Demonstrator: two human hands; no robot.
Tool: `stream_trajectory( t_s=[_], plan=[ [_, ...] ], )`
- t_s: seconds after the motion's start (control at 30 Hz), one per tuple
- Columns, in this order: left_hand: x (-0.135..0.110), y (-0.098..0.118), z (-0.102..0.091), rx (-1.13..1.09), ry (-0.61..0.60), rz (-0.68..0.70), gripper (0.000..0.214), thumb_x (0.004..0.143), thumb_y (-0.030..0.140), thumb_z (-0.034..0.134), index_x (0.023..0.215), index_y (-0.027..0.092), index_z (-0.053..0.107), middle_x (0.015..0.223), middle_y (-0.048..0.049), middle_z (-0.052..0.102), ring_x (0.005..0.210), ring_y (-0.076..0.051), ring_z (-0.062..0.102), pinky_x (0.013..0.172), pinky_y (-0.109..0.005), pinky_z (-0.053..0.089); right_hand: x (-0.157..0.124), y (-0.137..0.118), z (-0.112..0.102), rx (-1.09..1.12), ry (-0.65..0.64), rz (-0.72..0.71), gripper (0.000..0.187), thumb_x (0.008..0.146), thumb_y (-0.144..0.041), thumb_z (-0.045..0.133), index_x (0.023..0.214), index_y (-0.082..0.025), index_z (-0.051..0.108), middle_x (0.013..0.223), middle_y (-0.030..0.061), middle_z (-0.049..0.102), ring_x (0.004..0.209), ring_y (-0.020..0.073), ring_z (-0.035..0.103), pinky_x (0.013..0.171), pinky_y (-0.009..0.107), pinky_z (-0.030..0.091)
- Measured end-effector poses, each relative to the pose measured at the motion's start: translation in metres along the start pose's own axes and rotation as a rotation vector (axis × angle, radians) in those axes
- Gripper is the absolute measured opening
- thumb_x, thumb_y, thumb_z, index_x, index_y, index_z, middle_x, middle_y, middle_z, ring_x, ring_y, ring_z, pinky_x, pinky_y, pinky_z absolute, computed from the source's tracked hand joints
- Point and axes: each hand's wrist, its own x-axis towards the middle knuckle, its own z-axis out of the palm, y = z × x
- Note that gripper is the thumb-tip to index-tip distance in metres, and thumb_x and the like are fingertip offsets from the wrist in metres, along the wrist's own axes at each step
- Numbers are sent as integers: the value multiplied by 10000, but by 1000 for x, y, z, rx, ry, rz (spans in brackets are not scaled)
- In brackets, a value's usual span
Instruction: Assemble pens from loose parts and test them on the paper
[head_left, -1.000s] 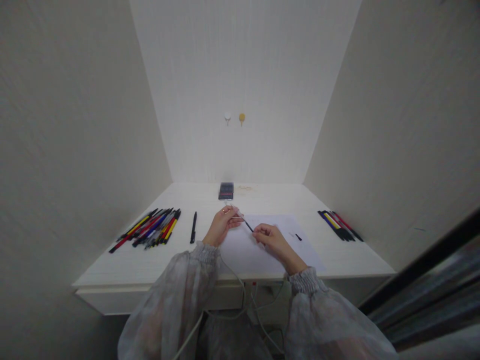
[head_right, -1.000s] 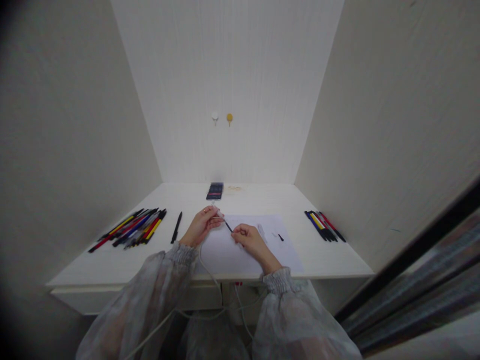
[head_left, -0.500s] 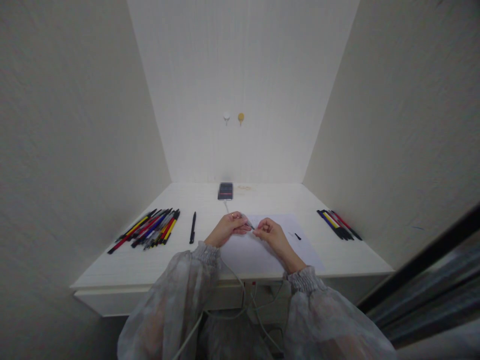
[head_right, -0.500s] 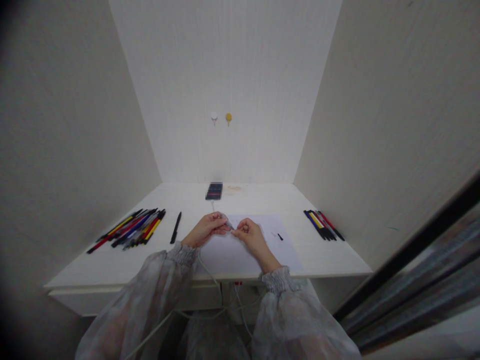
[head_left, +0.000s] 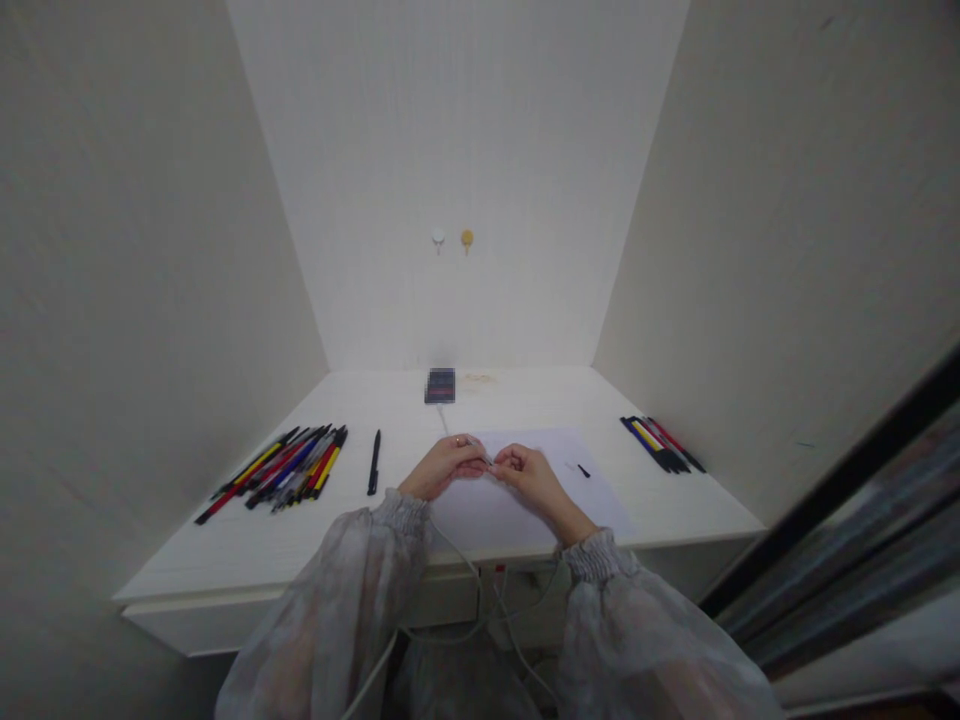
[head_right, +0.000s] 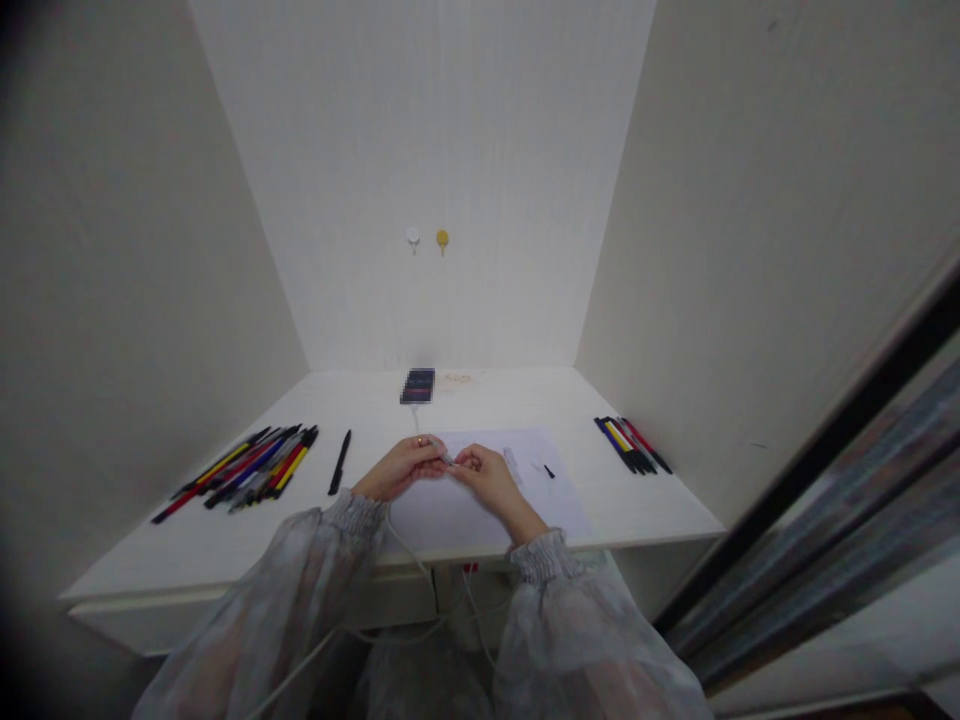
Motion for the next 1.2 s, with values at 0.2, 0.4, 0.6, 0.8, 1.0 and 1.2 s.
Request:
stream_trajectory(
  t_s=[0.2,0.4,0.6,0.8,1.0,1.2],
  plan=[
    [4,-5,-7,31,55,-9,230,618,256,675,768,110,580,666,-22,607,563,-69,572,575,-182,450,0,4,2,-156,15,7,117,646,-268,595,659,-153,583,513,-32,510,473,78,390,458,205,280],
    [0,0,-7,0,28,-10,238,607,210,680,773,134,527,653,-15,612,562,-80,582,558,-183,452,0,6,4,-67,14,13,138,610,-267,637,683,-160,590,516,-46,492,481,78,405,470,201,303],
    [-1,0,-10,-92,-21,-44,219,611,177,675,763,141,522,726,-21,618,694,-103,607,666,-210,464,3,5,3,-87,112,-41,170,607,-313,642,682,-169,592,565,-25,548,526,99,471,518,216,358],
    [4,-8,-11,163,-58,-37,261,553,202,711,739,117,549,678,-23,621,655,-117,590,644,-239,447,2,1,2,-190,113,-56,121,648,-265,600,657,-145,599,606,10,601,557,108,520,554,216,385],
    [6,-17,-7,701,-95,260,221,643,259,628,830,141,637,781,-37,645,728,-141,563,693,-256,414,-3,-1,2,-462,109,-91,123,713,-237,528,656,-150,593,576,2,582,538,103,500,532,206,353],
    [2,-9,-1,905,-147,439,243,720,232,542,948,178,609,897,-34,623,822,-148,540,747,-256,400,-5,-6,1,-486,162,-154,173,754,-313,500,799,-161,569,600,-5,567,555,108,505,535,208,359]
  ],
)
